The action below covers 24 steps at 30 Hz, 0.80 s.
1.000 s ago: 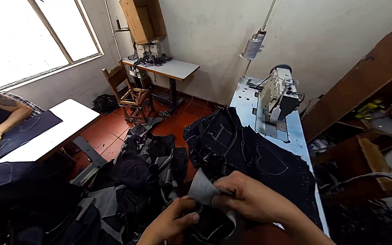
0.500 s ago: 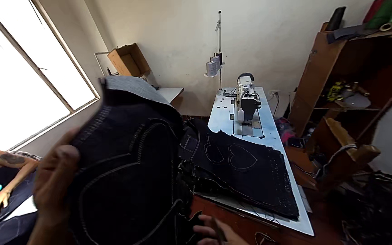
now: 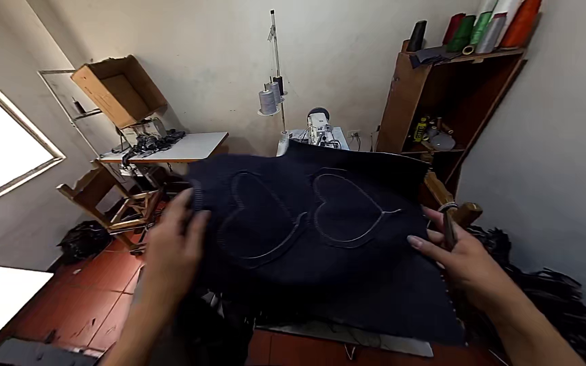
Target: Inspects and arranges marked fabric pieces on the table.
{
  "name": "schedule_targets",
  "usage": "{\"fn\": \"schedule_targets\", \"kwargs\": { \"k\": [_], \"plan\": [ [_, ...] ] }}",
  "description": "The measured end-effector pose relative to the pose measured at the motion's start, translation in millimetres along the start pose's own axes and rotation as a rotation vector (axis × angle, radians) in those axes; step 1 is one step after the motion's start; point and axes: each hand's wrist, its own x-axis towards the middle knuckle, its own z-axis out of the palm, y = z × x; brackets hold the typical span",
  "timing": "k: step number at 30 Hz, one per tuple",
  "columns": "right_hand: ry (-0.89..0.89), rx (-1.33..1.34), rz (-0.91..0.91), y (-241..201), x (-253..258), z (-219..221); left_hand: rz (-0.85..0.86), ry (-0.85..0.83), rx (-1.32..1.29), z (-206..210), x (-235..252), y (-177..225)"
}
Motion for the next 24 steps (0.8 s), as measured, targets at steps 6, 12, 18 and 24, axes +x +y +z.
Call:
{"fn": "schedule_targets", "kwargs": {
  "k": [6, 12, 18, 24],
  "plan": [
    [-0.052, -0.686, 0.387, 135, 69, 1, -0.282, -0.320, 0.101, 163, -41, -27],
    [-0.135, -0.583, 0.108, 88, 26, 169, -0.298, -0.239, 0.120, 182, -65, -48],
    [-0.472, -0.753, 0.133, 66, 24, 280, -0.150, -0.151, 0.023, 100, -55, -91],
    [-0.551, -0.922, 0.194, 56, 41, 278, -0.637, -0.743, -0.257, 132, -211, -203]
  ]
}}
